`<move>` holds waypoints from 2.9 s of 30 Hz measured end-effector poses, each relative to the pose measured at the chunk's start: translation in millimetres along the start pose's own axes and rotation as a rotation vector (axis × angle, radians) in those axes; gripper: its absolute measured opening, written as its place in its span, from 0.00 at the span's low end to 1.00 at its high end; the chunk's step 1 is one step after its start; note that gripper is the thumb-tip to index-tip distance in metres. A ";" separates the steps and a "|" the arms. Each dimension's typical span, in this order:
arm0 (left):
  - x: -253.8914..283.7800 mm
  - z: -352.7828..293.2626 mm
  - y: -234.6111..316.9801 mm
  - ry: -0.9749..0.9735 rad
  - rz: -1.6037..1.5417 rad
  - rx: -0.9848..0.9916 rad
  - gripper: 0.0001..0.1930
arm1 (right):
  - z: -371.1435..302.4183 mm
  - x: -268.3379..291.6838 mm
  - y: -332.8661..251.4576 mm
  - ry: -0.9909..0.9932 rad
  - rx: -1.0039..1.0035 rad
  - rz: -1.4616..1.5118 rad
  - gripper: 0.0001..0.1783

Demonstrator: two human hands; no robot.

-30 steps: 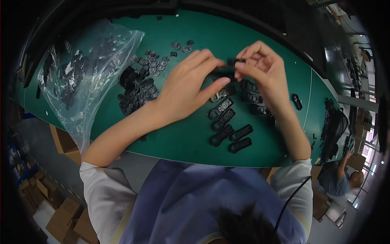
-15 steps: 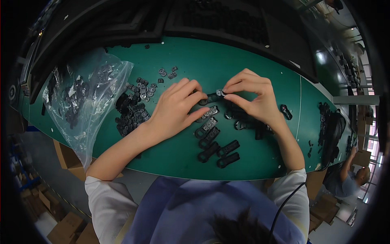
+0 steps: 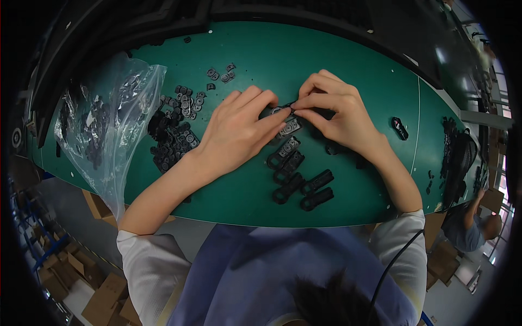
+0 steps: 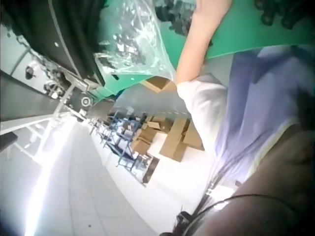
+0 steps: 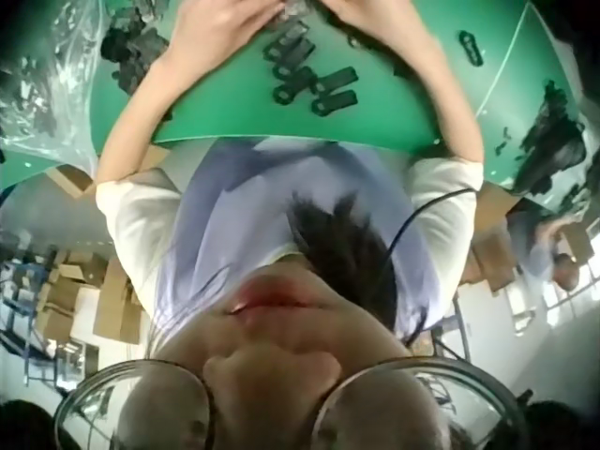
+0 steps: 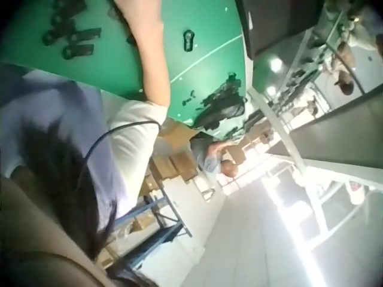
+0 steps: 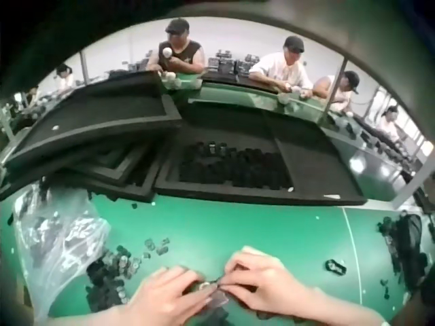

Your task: Assemble small black plastic components by snapping together individual parts at a manual assembly station.

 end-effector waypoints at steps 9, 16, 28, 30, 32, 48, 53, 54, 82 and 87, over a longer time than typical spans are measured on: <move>-6.6 -0.3 5.9 -0.048 0.124 0.013 0.16 | -9.8 1.3 -24.7 0.033 0.048 -0.488 0.09; 69.8 -32.2 23.1 0.245 0.317 0.100 0.12 | 13.0 6.0 -28.7 0.026 0.089 -0.249 0.12; 18.6 -154.1 11.6 0.228 0.113 0.768 0.38 | 92.3 -81.9 -70.2 -0.263 0.532 -0.207 0.15; 15.5 -145.1 8.0 0.201 0.152 0.764 0.38 | 89.4 -80.0 -66.2 -0.304 0.452 -0.199 0.13; 10.8 -134.1 6.6 0.127 0.226 0.749 0.40 | 84.6 -78.4 -63.2 -0.322 0.409 -0.201 0.13; 17.2 -117.3 34.9 0.467 0.102 0.587 0.21 | 66.0 -65.4 -62.0 -0.183 0.475 -0.247 0.09; 13.5 -104.3 49.1 0.533 -0.341 0.594 0.07 | 19.7 -33.8 -79.0 -0.166 0.310 0.030 0.09; 6.2 -93.9 53.3 0.511 -0.522 0.562 0.05 | 5.3 -25.8 -87.2 -0.138 0.347 0.039 0.09; -46.2 34.1 76.2 -0.056 0.035 -0.180 0.09 | -106.6 14.0 -16.6 0.129 -0.077 -0.125 0.09; -43.5 33.2 73.4 -0.052 0.005 -0.186 0.12 | -104.1 11.1 -12.9 0.137 -0.058 -0.084 0.09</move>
Point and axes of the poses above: each hand's wrist, its own z-axis towards the middle knuckle, its own x-axis out of the back of the hand, y = z × x, the point moved 6 cm from there along z, towards the middle knuckle, and after that the axes turned 14 degrees about -y, right-handed, at the moved point
